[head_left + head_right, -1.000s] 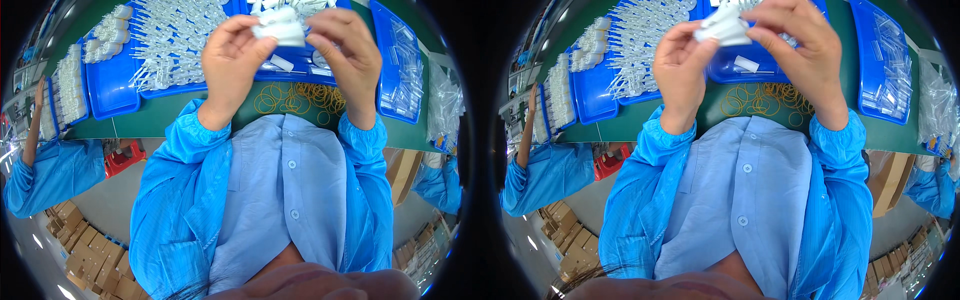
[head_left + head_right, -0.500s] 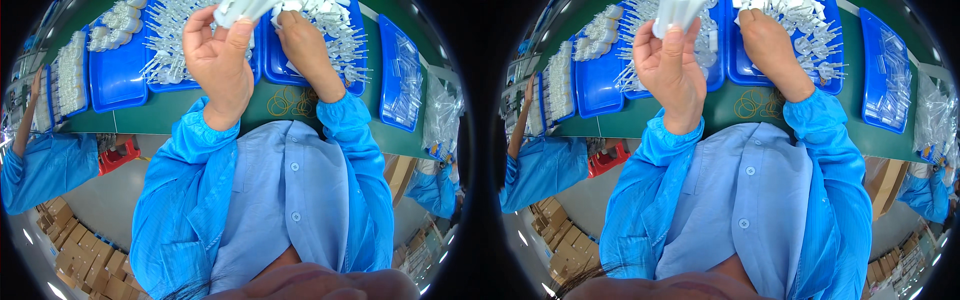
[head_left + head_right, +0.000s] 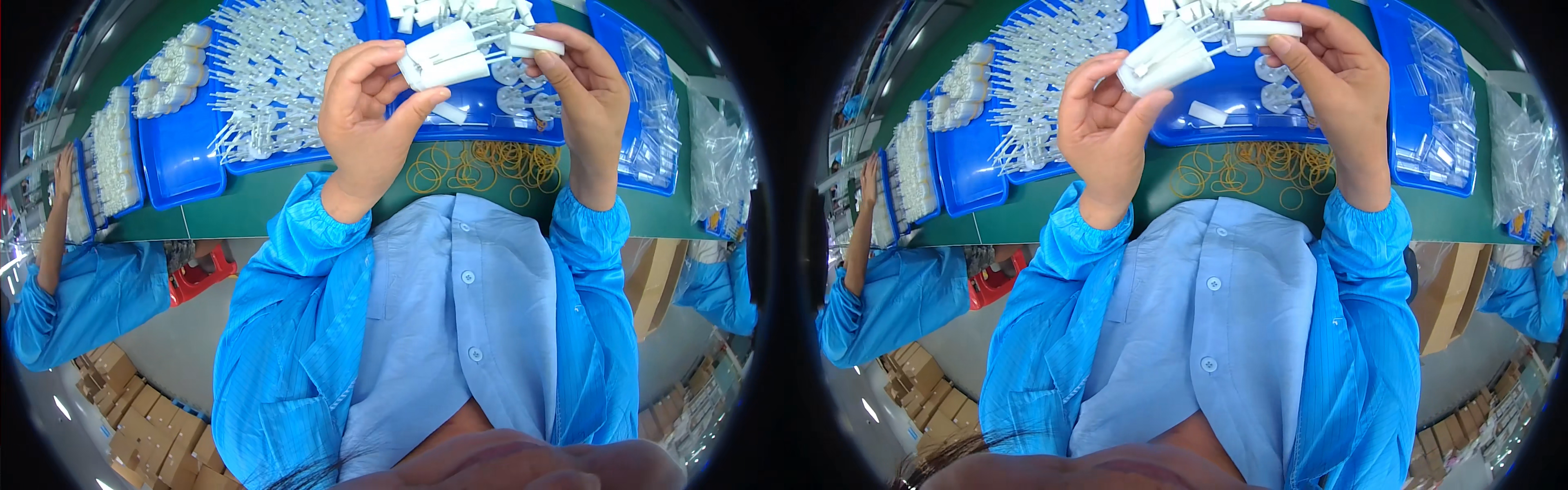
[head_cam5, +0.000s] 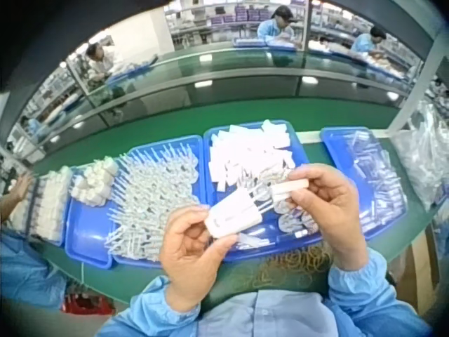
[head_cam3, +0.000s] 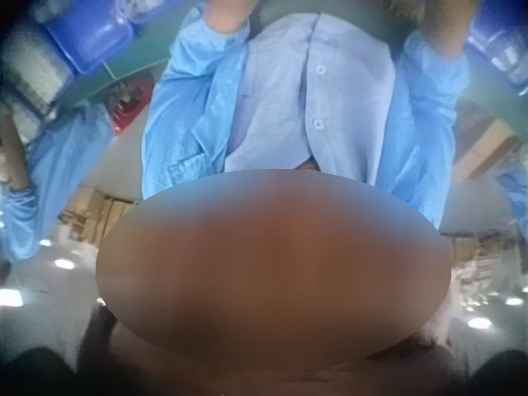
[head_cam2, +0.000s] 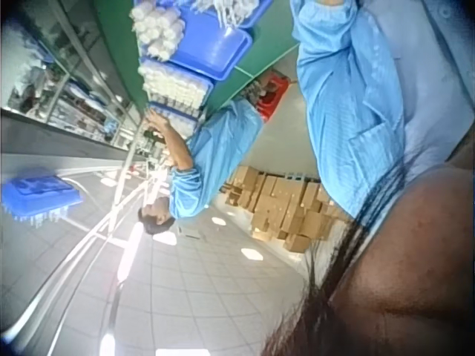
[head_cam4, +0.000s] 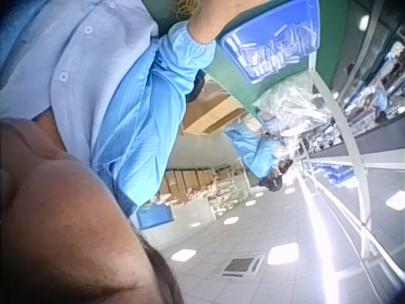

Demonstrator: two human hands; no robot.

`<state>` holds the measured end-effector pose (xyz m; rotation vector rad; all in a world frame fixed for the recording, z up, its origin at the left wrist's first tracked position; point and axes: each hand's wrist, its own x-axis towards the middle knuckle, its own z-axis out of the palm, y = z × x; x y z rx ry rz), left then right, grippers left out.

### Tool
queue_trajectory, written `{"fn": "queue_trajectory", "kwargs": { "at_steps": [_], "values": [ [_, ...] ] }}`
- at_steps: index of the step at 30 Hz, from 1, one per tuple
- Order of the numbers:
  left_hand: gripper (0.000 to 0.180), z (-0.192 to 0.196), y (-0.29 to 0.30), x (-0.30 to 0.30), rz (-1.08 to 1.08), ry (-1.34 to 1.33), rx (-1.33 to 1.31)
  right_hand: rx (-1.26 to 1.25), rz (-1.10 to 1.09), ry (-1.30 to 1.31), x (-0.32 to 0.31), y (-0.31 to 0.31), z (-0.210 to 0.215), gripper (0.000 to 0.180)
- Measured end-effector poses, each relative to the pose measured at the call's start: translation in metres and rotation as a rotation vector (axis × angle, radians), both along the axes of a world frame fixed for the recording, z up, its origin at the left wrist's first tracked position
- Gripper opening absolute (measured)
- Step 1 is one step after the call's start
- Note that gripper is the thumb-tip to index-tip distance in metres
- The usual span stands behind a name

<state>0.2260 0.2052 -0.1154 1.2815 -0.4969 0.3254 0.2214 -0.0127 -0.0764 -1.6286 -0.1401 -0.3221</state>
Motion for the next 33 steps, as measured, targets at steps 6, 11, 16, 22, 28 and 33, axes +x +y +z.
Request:
{"fn": "queue_trajectory", "kwargs": {
  "at_steps": [6,11,16,22,28,33],
  "values": [
    [0.051,-0.015,-0.011,0.002,0.016,-0.124,0.206,0.002,-0.01,-0.028,0.002,-0.023,-0.016,0.031],
    [0.05,-0.014,-0.014,0.001,0.04,-0.14,0.294,-0.011,0.005,0.013,-0.003,-0.02,-0.017,0.026],
    [0.05,-0.019,-0.012,0.002,0.089,-0.18,0.364,-0.097,-0.013,-0.028,-0.005,-0.01,-0.018,0.02],
    [0.051,-0.023,-0.007,0.005,0.168,-0.296,0.471,-0.132,0.031,0.022,-0.004,-0.015,-0.012,0.015],
    [0.052,-0.009,-0.01,0.004,0.256,-0.443,0.587,0.011,0.052,0.075,-0.005,-0.018,-0.007,0.015],
    [0.053,-0.019,-0.01,0.004,0.284,-0.383,0.532,0.034,0.165,0.128,-0.003,-0.011,-0.013,0.016]
  ]
}}
